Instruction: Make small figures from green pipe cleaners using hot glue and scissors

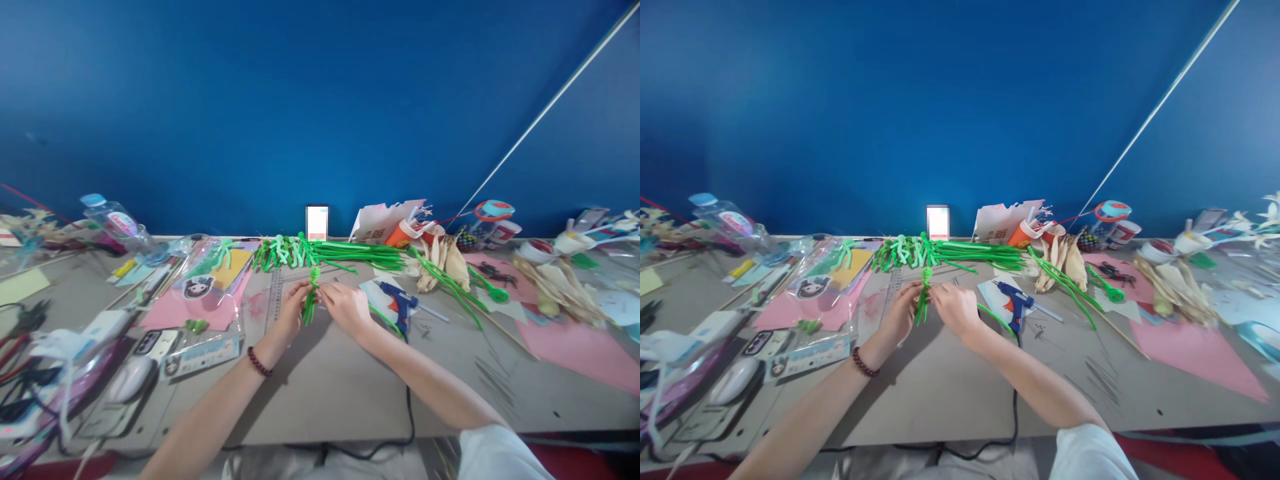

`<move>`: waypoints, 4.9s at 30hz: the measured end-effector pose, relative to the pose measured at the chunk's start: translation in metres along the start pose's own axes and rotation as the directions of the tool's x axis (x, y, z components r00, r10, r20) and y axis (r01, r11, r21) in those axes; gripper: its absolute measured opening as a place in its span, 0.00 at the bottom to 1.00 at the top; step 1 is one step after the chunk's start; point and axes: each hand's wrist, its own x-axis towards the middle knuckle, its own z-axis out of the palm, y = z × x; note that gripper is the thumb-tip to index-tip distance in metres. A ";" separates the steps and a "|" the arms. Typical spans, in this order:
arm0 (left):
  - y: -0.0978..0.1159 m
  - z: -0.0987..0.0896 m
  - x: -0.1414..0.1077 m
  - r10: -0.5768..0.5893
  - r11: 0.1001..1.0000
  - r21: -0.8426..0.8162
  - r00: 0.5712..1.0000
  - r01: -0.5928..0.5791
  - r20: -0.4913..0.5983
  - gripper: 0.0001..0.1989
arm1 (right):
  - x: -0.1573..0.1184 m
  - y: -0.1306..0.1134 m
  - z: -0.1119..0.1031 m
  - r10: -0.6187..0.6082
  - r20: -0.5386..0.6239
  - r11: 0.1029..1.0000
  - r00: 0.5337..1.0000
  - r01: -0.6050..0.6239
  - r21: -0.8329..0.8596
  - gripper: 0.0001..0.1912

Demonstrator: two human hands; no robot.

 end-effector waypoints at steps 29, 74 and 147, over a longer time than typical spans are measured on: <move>0.000 -0.007 0.005 -0.122 0.988 -0.086 0.990 0.128 0.067 0.13 | 0.000 0.003 0.006 -0.007 -0.098 1.000 0.995 0.008 0.002 0.11; 0.024 -0.014 0.008 0.065 0.937 0.297 0.929 -0.182 0.364 0.10 | 0.023 0.032 -0.008 0.013 -0.069 0.889 0.998 0.020 0.457 0.08; 0.023 -0.003 -0.005 0.458 0.541 0.512 0.745 -0.667 0.485 0.05 | 0.026 0.034 -0.046 -0.287 -0.177 0.941 0.941 0.311 0.130 0.05</move>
